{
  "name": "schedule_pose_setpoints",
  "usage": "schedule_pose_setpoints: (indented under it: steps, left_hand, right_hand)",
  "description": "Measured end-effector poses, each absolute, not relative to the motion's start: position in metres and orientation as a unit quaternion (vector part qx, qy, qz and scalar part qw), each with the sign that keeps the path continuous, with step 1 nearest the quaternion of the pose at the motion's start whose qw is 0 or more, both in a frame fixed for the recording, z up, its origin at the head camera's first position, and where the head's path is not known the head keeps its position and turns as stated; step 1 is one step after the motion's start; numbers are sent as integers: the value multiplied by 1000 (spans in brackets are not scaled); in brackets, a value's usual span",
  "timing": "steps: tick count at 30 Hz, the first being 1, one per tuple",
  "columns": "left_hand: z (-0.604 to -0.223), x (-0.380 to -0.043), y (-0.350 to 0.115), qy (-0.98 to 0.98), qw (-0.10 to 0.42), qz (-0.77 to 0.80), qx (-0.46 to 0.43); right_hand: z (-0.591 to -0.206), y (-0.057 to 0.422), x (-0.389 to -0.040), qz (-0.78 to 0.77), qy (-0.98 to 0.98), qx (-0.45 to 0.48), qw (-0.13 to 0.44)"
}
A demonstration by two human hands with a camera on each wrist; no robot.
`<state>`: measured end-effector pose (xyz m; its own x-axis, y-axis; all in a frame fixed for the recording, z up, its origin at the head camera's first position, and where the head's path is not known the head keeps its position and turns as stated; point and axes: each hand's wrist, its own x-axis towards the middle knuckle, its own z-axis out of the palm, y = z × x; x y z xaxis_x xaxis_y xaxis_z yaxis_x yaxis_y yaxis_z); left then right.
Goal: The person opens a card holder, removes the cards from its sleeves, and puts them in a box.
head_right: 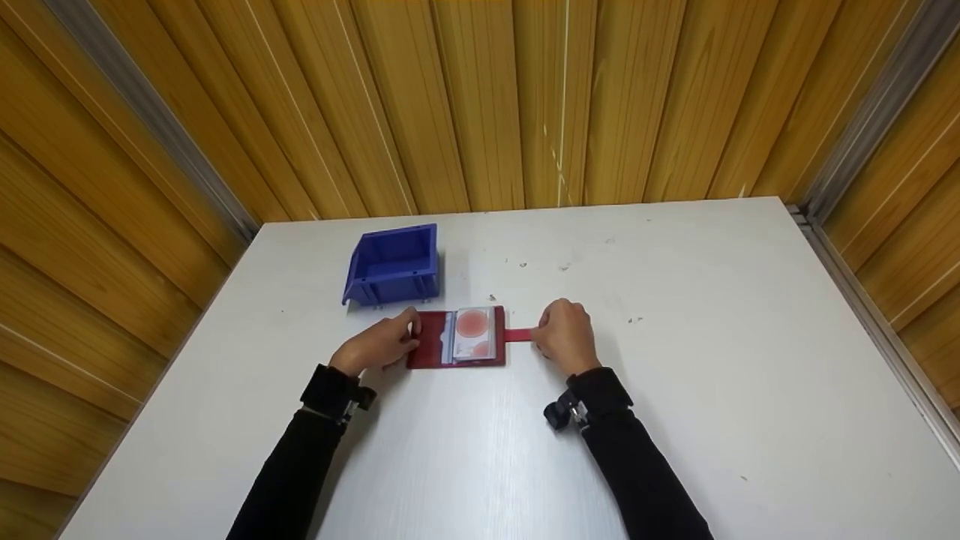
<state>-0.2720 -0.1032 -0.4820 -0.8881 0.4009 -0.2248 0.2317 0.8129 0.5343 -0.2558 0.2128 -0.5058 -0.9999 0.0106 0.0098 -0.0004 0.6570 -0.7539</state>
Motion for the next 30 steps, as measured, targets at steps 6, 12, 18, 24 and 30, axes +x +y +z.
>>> schedule_pose_setpoints:
  steps: [6,12,18,24,30]
  left_hand:
    - [-489,-268,-77,948,116,225,194]
    - [-493,-260,-59,954,86,184,222]
    - [-491,-258,-55,955,79,180,222]
    - [-491,-258,-54,955,85,184,219]
    - [-491,-260,-54,955,86,181,220]
  right_hand:
    - [-501,238,-259,407,-913,-20,-39]
    - [-495,257,-259,391,-917,-24,-79]
    - [-493,251,-261,329,-942,50,53]
    - [-503,227,-261,328,-929,173,-5]
    - [-511,222,-258,314,-931,177,-52]
